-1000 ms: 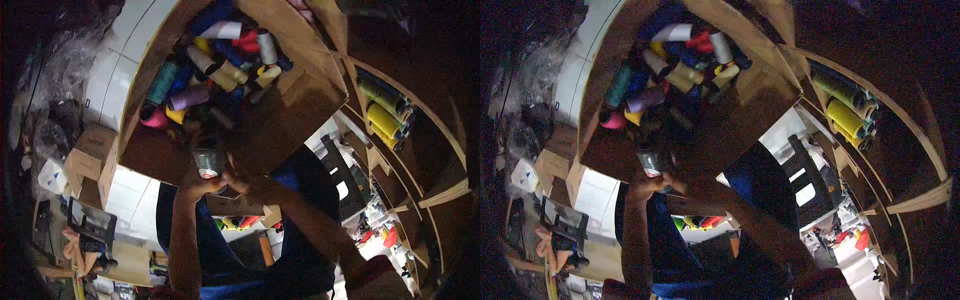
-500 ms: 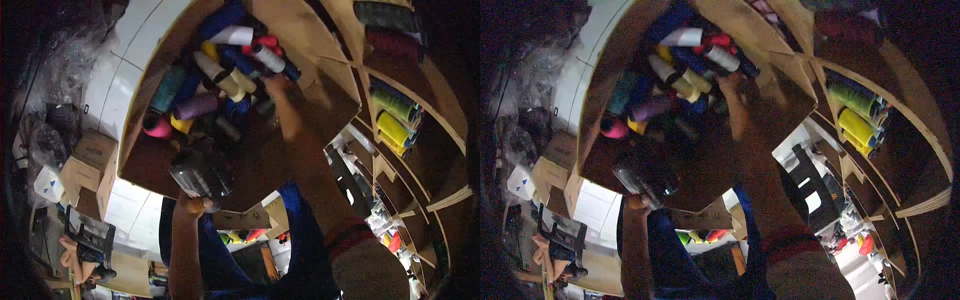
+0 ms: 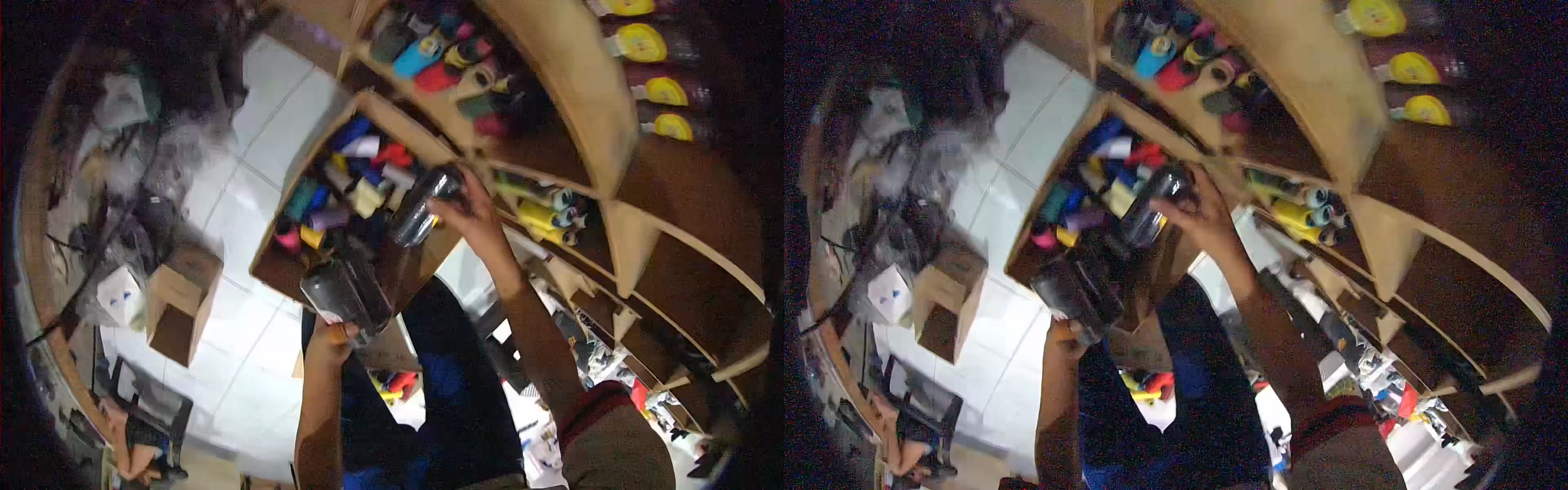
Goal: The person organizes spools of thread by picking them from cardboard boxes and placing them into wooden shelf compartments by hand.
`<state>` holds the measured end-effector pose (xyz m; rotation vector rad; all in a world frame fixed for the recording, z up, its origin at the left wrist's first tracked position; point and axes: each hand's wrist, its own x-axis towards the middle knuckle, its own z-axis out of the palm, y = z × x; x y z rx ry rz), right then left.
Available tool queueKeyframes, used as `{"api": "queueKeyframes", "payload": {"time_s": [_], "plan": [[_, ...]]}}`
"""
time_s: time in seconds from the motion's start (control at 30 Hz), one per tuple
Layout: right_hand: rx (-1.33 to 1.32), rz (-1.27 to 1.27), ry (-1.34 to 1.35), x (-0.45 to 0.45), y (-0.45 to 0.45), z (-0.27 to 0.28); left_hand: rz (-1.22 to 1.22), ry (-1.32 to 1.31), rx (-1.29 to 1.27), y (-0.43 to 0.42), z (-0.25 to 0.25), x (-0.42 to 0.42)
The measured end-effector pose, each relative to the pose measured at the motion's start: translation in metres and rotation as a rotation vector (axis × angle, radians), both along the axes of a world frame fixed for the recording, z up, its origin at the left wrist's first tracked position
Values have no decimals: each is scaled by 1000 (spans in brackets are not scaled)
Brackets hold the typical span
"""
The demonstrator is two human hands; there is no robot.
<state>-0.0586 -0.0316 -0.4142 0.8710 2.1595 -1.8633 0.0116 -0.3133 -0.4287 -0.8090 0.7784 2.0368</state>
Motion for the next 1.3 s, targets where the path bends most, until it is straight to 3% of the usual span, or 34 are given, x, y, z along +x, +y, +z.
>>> {"api": "queueKeyframes", "payload": {"time_s": [0.1, 0.13, 0.23, 0.4, 0.47, 0.53, 0.63, 0.87, 0.97, 1.0, 1.1, 1.13, 1.23, 1.3], "plan": [[109, 13, 97, -28, 4, 112, -9, 178, 212, 24, 48, -44], [310, 26, 322, -37, 6, 117, -25, 204, 225, 23, 56, -55], [1069, 177, 370, -64, 18, 186, -51, 262, 199, 18, 95, -84], [930, -135, 198, -116, 39, 249, 13, 255, 223, 14, 104, -92], [1111, -193, 273, -134, 47, 251, -56, 278, 91, 9, 102, -95], [1217, -276, 261, -152, 55, 247, -41, 323, 129, 2, 104, -95], [1381, -203, 251, -165, 67, 220, -11, 324, 151, -8, 107, -90], [1154, -132, 6, -148, 59, 196, -42, 289, 133, -24, 96, -78], [1003, -258, 115, -148, 49, 181, -87, 329, 110, -24, 98, -79], [965, -241, 197, -150, 72, 150, -98, 338, 92, -24, 99, -80], [1015, -267, 217, -149, 66, 152, -83, 289, 32, -20, 103, -81], [1087, -242, 189, -150, 69, 149, -50, 317, 116, -14, 105, -86], [975, -274, 231, -152, 70, 144, -27, 300, 133, 0, 110, -97], [1138, -177, 327, -151, 77, 138, -6, 332, 216, 12, 106, -105]]}}
